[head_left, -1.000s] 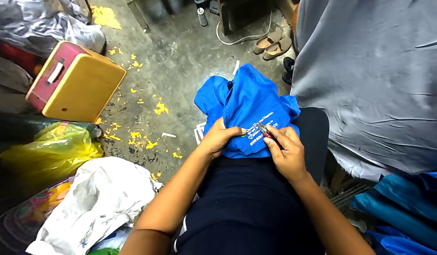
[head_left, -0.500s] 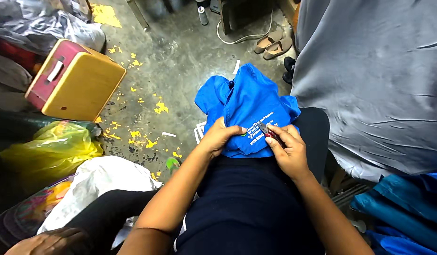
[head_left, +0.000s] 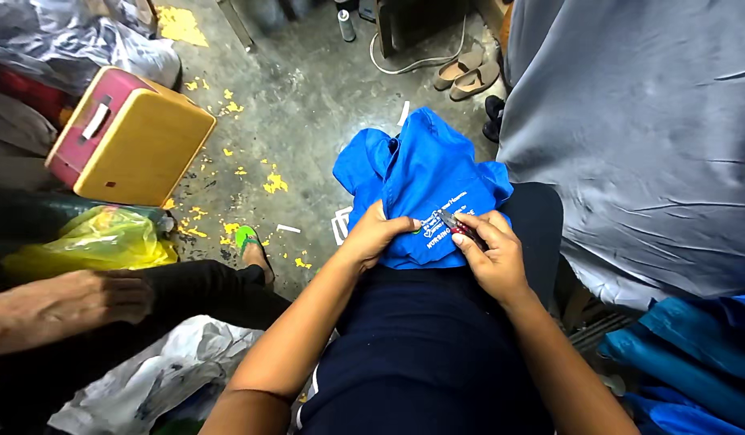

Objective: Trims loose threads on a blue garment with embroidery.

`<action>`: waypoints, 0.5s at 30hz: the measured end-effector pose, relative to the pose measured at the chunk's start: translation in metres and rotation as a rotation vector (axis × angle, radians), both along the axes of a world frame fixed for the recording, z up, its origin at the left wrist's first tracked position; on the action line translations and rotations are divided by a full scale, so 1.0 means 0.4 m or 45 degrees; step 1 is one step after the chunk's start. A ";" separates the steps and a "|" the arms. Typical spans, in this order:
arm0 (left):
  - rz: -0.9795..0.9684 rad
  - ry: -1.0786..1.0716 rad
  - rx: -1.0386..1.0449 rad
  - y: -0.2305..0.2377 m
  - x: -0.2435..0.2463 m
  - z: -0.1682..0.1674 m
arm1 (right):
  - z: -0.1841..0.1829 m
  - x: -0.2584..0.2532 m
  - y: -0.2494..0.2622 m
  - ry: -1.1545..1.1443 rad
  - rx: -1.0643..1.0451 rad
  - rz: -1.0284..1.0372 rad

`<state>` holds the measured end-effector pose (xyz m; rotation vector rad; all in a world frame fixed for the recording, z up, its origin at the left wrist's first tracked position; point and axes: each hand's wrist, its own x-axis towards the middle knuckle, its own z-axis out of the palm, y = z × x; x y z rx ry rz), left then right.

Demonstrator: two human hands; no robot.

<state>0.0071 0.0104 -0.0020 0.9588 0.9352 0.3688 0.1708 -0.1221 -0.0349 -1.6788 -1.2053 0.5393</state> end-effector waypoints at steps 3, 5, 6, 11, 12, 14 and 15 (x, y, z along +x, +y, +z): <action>0.008 0.009 0.007 -0.005 0.004 -0.001 | -0.005 -0.006 0.003 -0.073 -0.018 -0.024; 0.024 0.017 0.008 -0.010 0.006 -0.002 | -0.005 -0.006 0.004 -0.064 -0.013 -0.006; 0.035 0.018 0.002 -0.013 0.006 -0.002 | -0.002 -0.003 0.003 -0.026 -0.013 0.017; 0.070 0.027 -0.016 -0.017 0.004 -0.002 | 0.012 0.005 0.001 0.186 -0.001 0.021; 0.071 0.023 -0.018 -0.018 0.004 -0.005 | 0.009 0.003 0.003 0.196 0.024 -0.013; 0.074 0.023 -0.022 -0.021 0.008 -0.008 | 0.002 -0.005 0.010 0.236 0.102 -0.065; 0.072 0.029 -0.019 -0.024 0.011 -0.007 | 0.000 -0.010 0.014 0.271 0.136 -0.072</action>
